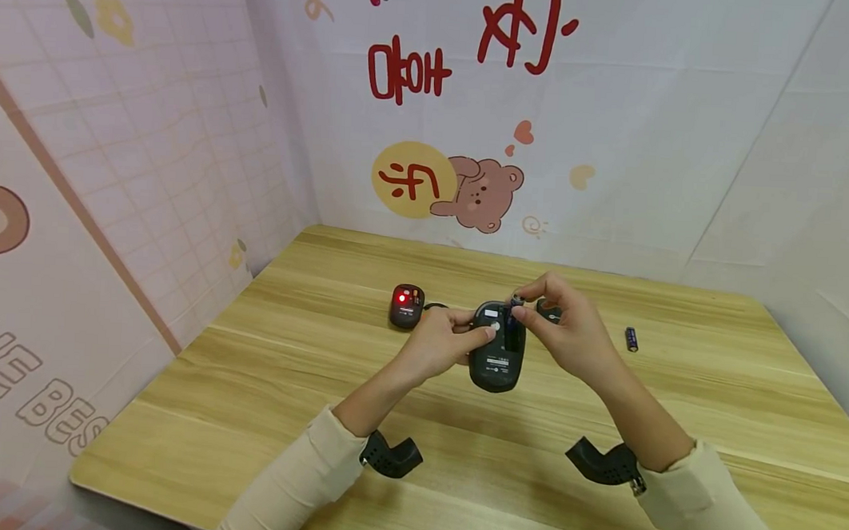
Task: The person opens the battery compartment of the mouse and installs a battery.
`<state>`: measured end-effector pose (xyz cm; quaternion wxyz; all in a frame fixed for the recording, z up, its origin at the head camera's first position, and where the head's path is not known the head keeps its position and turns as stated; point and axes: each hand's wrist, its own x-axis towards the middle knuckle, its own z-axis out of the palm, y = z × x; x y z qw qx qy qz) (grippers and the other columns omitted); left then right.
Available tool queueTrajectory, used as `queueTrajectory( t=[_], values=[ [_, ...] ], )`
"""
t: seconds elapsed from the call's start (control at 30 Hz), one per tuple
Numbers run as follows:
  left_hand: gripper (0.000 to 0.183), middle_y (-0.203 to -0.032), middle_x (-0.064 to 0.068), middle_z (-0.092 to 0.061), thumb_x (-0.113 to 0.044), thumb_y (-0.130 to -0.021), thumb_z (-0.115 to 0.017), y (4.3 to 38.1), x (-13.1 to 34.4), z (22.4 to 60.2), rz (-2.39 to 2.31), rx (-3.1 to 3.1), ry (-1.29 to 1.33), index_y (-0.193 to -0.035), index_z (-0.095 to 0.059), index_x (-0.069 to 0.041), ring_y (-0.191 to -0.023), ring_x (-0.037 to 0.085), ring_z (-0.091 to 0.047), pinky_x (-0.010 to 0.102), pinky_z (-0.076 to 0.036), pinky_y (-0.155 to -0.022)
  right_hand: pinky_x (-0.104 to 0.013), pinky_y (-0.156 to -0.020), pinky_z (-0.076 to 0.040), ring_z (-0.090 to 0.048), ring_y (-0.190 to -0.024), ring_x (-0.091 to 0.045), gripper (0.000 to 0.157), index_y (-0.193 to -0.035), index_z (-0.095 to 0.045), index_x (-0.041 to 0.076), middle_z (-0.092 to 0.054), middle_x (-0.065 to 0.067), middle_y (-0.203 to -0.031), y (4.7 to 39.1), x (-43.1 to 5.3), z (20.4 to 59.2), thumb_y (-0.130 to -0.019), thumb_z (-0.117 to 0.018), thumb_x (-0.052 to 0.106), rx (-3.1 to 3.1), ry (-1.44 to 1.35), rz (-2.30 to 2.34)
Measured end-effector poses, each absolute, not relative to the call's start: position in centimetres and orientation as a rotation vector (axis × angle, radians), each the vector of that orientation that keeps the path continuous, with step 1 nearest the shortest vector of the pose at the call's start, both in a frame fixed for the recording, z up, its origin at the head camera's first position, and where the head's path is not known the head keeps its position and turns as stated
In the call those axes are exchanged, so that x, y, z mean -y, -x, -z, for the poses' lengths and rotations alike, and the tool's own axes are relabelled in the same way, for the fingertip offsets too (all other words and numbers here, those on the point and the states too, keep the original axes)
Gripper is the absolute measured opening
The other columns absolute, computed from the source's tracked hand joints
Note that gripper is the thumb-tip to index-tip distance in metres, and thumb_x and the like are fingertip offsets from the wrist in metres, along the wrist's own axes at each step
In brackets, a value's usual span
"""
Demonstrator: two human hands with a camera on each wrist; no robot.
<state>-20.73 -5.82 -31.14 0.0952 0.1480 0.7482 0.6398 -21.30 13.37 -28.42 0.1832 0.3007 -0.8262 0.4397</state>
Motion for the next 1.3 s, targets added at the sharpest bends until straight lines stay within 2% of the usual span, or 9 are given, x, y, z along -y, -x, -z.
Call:
queueTrajectory(
  t=[0.27,0.6,0.77,0.87,1.0,1.3],
  values=[
    [0.038,-0.099,0.014,-0.068,-0.013,-0.089,-0.061,20.8,5.9,31.4,-1.901,-2.216,-0.463,-0.122,-0.057,0.005,-0.081,0.017,-0.068,0.029,-0.056,-0.064,-0.041,-0.079,-0.043,-0.058,-0.093,-0.023,0.01,-0.092,-0.061,0.003,-0.066,-0.011,-0.099,21.4,-13.3,28.6,-0.084,-0.065,-0.001,2.343,-0.866,-1.218],
    [0.038,-0.101,0.016,-0.067,-0.015,-0.088,-0.063,20.7,5.9,31.1,-1.922,-2.222,-0.44,-0.122,-0.058,0.001,-0.082,0.021,-0.067,0.03,-0.056,-0.064,-0.04,-0.079,-0.042,-0.054,-0.102,-0.024,0.006,-0.087,-0.063,0.005,-0.063,-0.011,-0.103,21.6,-13.4,29.0,-0.084,-0.066,0.0,2.386,-0.873,-1.239],
    [0.036,-0.102,0.021,-0.065,-0.01,-0.09,-0.06,19.6,6.0,29.1,-1.891,-2.249,-0.427,-0.123,-0.056,0.006,-0.085,0.025,-0.067,0.029,-0.056,-0.066,-0.042,-0.079,-0.044,-0.055,-0.102,-0.026,0.003,-0.082,-0.065,0.004,-0.062,-0.011,-0.106,21.6,-13.5,29.0,-0.085,-0.065,0.003,2.407,-0.893,-1.254],
    [0.035,-0.102,0.022,-0.065,-0.008,-0.091,-0.058,18.8,6.1,28.1,-1.884,-2.255,-0.437,-0.121,-0.056,0.008,-0.086,0.026,-0.067,0.03,-0.056,-0.067,-0.037,-0.078,-0.048,-0.057,-0.099,-0.026,0.005,-0.083,-0.066,0.004,-0.061,-0.012,-0.11,21.5,-13.5,28.9,-0.087,-0.063,0.004,2.428,-0.888,-1.272],
    [0.035,-0.102,0.022,-0.065,-0.009,-0.091,-0.059,18.7,6.1,27.9,-1.896,-2.24,-0.431,-0.122,-0.056,0.008,-0.086,0.026,-0.066,0.03,-0.056,-0.068,-0.023,-0.076,-0.052,-0.062,-0.095,-0.026,0.005,-0.085,-0.065,0.0,-0.059,-0.015,-0.114,21.4,-13.4,28.8,-0.087,-0.061,0.001,2.437,-0.893,-1.384],
    [0.037,-0.102,0.022,-0.065,-0.009,-0.091,-0.059,18.7,6.1,27.9,-1.902,-2.24,-0.419,-0.123,-0.054,0.007,-0.086,0.026,-0.066,0.03,-0.056,-0.068,-0.023,-0.075,-0.053,-0.065,-0.091,-0.025,0.008,-0.082,-0.064,-0.001,-0.061,-0.017,-0.113,21.6,-13.4,28.9,-0.088,-0.06,0.002,2.453,-0.869,-1.462]
  ],
)
